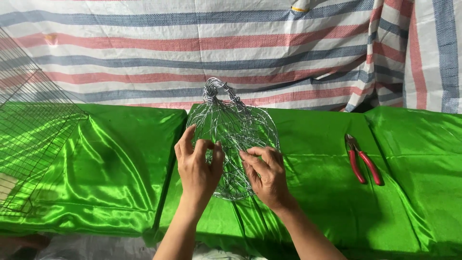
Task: Inspecting a wire mesh bird sculpture by rotating it and checking the wire structure with hands.
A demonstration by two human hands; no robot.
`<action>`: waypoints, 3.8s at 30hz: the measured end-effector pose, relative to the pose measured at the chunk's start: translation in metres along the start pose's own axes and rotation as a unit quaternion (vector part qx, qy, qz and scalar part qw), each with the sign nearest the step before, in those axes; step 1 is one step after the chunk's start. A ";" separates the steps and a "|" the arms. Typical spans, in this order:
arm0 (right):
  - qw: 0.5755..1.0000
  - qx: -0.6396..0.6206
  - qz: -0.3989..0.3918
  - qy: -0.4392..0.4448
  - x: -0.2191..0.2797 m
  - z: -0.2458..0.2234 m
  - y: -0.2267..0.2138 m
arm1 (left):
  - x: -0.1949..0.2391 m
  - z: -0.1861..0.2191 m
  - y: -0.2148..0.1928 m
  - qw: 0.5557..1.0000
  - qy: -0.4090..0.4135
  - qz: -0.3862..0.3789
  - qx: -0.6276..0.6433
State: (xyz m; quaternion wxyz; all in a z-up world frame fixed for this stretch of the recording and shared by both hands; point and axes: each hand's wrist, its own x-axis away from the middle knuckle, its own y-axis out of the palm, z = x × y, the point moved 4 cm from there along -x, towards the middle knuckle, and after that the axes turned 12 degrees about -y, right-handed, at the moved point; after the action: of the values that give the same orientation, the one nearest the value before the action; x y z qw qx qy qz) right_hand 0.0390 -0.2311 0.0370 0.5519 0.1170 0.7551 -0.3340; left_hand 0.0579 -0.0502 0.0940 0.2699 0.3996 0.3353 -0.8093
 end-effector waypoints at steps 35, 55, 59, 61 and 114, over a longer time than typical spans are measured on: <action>1.000 -0.005 0.005 -0.013 -0.014 -0.020 -0.015 | -0.038 0.008 0.025 0.982 -0.147 -0.120 0.024; 0.999 0.012 -0.004 -0.035 -0.007 -0.019 -0.012 | -0.034 0.003 0.035 0.986 -0.131 -0.102 0.004; 0.999 0.022 -0.013 -0.034 -0.004 -0.020 -0.010 | -0.036 0.003 0.033 0.984 -0.134 -0.120 0.000; 1.000 -0.004 -0.015 -0.022 0.014 -0.007 -0.003 | -0.034 0.001 0.034 0.983 -0.140 -0.121 -0.005; 0.872 -0.384 0.029 0.304 0.062 0.098 0.002 | 0.123 -0.091 -0.005 0.776 -0.488 -0.249 0.312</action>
State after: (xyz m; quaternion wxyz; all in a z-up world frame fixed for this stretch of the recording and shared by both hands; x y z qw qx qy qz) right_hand 0.0912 -0.3035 -0.0368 0.3066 0.0138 0.9504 0.0502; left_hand 0.0307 0.0014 -0.0478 0.0467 -0.0839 -0.0241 -0.9951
